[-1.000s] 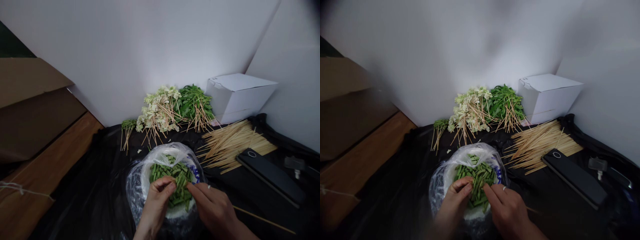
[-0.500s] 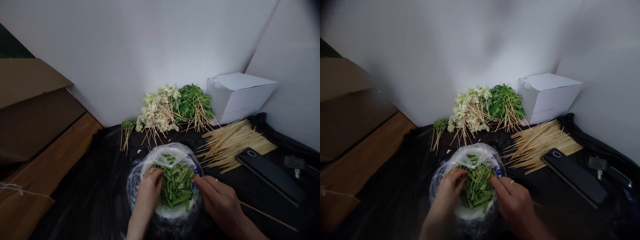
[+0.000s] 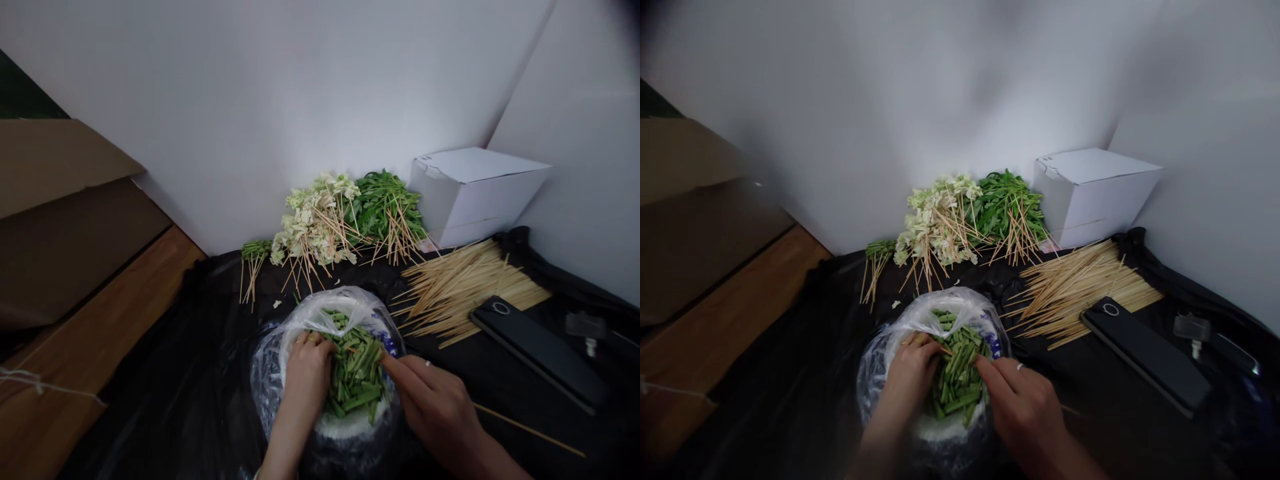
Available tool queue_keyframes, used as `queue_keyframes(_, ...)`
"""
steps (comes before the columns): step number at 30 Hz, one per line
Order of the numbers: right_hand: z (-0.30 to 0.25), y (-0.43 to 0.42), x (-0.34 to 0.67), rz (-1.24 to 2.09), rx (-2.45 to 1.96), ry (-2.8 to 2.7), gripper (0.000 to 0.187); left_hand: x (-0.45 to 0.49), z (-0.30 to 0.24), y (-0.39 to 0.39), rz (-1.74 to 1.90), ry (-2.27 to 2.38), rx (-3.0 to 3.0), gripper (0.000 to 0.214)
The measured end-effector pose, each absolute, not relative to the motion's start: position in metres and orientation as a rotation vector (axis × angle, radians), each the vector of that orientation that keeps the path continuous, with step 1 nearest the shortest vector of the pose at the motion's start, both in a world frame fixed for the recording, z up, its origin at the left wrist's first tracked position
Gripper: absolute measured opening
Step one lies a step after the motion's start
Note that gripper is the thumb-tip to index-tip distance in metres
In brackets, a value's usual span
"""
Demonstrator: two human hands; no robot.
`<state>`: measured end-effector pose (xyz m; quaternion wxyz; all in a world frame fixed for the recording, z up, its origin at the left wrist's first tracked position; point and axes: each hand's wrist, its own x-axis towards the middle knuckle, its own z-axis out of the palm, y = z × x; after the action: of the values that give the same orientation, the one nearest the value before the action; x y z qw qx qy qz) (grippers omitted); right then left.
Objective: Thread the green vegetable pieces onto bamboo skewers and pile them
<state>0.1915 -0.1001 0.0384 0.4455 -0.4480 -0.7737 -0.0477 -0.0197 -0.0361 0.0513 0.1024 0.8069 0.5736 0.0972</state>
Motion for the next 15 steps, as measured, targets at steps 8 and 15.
queue_keyframes(8, 0.041, -0.099, 0.191, -0.110, -1.109, -1.903, 0.031, -0.029, 0.059, -0.053, 0.795, 1.348, 1.665, 0.016)
queue_keyframes(15, 0.045, -0.100, 0.188, -0.095, -1.077, -1.921, 0.033, -0.028, 0.049, -0.058, 1.119, 1.027, 0.883, 0.025)
